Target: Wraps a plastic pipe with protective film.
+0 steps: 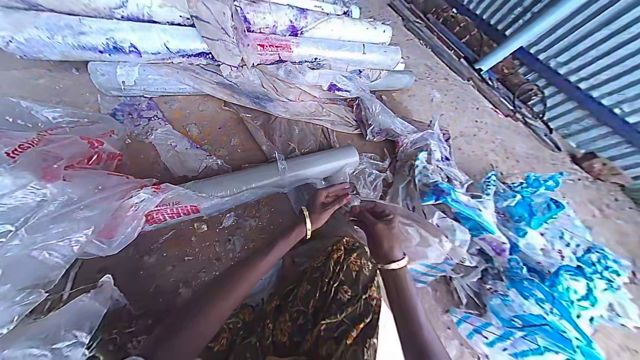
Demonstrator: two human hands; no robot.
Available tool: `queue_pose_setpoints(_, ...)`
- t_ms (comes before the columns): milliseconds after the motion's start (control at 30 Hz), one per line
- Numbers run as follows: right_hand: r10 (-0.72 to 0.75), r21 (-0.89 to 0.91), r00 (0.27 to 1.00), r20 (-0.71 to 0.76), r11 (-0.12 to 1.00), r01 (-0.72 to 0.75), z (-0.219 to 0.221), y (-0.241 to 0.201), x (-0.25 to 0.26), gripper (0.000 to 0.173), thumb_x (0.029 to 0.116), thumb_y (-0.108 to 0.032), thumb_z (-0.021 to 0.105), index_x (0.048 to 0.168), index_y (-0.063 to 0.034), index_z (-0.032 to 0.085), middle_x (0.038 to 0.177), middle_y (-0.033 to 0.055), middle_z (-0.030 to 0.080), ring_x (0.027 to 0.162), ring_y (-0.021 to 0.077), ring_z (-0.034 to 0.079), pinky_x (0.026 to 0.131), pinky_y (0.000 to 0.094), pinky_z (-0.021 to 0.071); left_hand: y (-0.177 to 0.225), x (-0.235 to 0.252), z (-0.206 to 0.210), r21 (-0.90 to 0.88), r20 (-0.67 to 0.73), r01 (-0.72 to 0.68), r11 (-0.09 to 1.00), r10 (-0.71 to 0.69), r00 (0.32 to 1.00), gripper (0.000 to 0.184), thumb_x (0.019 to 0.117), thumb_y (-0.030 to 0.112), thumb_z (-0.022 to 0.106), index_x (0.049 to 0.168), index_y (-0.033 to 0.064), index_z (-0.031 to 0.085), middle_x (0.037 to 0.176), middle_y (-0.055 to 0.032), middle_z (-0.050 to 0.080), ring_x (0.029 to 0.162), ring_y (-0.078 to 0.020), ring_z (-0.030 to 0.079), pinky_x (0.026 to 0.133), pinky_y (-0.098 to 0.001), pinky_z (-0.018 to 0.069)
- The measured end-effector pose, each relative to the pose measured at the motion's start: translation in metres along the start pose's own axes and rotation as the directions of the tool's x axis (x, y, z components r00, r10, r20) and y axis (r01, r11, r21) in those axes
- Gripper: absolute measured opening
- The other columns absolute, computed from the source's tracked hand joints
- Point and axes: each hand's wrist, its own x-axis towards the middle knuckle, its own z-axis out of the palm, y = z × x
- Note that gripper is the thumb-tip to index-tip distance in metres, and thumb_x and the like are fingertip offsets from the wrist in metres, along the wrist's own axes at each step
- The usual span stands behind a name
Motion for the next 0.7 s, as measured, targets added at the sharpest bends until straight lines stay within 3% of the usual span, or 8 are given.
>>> queue_pose_setpoints(100,0.054,0.096,0.998,-0.025,0.994,-0.051,0.029,0.006,-0.002,0.021,0.0968,0.012,0.049,0.091,0.0023,0.066,0.073,0.0007,0.071,0.064,0.0061,0.068,0.062,0.0242,0.0604,-0.001,-0.015,0.034,0.222,-0.254,-0.111,0.969,0.167,0.953,0.023,0.0983,0.005,0.062,0.112,-0.0074,0.074,0.106,-0.0209,0.076,0.097,-0.0194,0.073,0.094,-0.0325,0.0543)
queue_pose_setpoints(200,-0.252,-0.350,0.967,0.047,0.902,0.252,0.037,0.029,-0.014,0.019,0.0925,0.005,0.056,0.102,0.0095,0.072,0.091,0.0128,0.075,0.080,0.0113,0.072,0.075,0.0272,0.0600,-0.012,-0.036,0.012,0.512,-0.313,-0.085,0.855,0.277,0.908,0.026,0.1005,0.007,0.058,0.104,-0.0112,0.075,0.094,-0.0262,0.075,0.089,-0.0364,0.075,0.087,-0.0503,0.0563)
queue_pose_setpoints(267,-0.367,-0.537,0.928,0.071,0.769,0.345,0.040,0.033,-0.016,0.026,0.0942,-0.001,0.060,0.114,0.0119,0.071,0.100,0.0245,0.075,0.085,0.0260,0.074,0.079,0.0394,0.0592,-0.013,-0.045,-0.006,0.319,-0.454,0.068,0.945,0.089,0.887,0.029,0.1044,0.004,0.049,0.102,-0.0161,0.071,0.091,-0.0241,0.074,0.086,-0.0248,0.073,0.084,-0.0390,0.0561)
queue_pose_setpoints(367,-0.386,-0.489,0.904,0.182,0.762,0.424,0.047,0.032,-0.015,0.030,0.0940,-0.006,0.064,0.119,0.0106,0.069,0.101,0.0216,0.075,0.085,0.0178,0.074,0.079,0.0286,0.0602,0.007,-0.051,-0.027,-0.348,-0.436,0.289,0.892,-0.427,0.792,0.036,0.1131,0.011,0.035,0.118,-0.0170,0.057,0.100,-0.0214,0.071,0.084,-0.0133,0.073,0.081,-0.0263,0.0593)
queue_pose_setpoints(500,-0.384,-0.571,0.853,0.354,0.634,0.522,0.062,0.021,-0.018,0.025,0.0890,-0.003,0.068,0.112,0.0055,0.075,0.096,0.0238,0.072,0.084,0.0312,0.071,0.079,0.0440,0.0564,0.021,-0.053,-0.013,-0.398,-0.386,0.272,0.876,-0.429,0.817,0.029,0.1109,0.008,0.040,0.099,-0.0112,0.059,0.078,-0.0063,0.060,0.067,-0.0072,0.063,0.069,-0.0242,0.0573)
queue_pose_setpoints(567,-0.457,-0.591,0.846,0.276,0.613,0.524,0.042,0.020,-0.009,0.014,0.0887,-0.004,0.068,0.096,0.0057,0.076,0.082,0.0173,0.073,0.071,0.0226,0.069,0.069,0.0373,0.0559,0.025,-0.051,-0.004,-0.302,-0.361,0.251,0.920,-0.354,0.863,0.032,0.1112,0.007,0.039,0.104,-0.0149,0.061,0.086,-0.0145,0.068,0.075,-0.0117,0.071,0.075,-0.0273,0.0603)
queue_pose_setpoints(633,-0.431,-0.436,0.899,0.073,0.797,0.418,-0.007,0.009,0.010,0.014,0.0964,-0.003,0.060,0.085,-0.0010,0.068,0.066,-0.0047,0.064,0.057,-0.0006,0.061,0.058,0.0169,0.0542,0.025,-0.047,-0.004,0.108,-0.290,0.269,0.957,-0.229,0.929,0.037,0.1115,0.010,0.039,0.112,-0.0172,0.063,0.102,-0.0220,0.074,0.095,-0.0179,0.075,0.090,-0.0301,0.0589)
queue_pose_setpoints(700,-0.347,-0.264,0.925,-0.153,0.917,0.300,-0.069,-0.013,0.026,0.024,0.1043,-0.005,0.048,0.084,-0.0096,0.061,0.057,-0.0129,0.060,0.049,-0.0033,0.058,0.052,0.0151,0.0533,0.031,-0.040,-0.009,0.639,-0.138,0.298,0.709,-0.275,0.951,0.051,0.1132,0.026,0.036,0.112,-0.0162,0.064,0.110,-0.0296,0.069,0.113,-0.0360,0.067,0.100,-0.0476,0.0475)
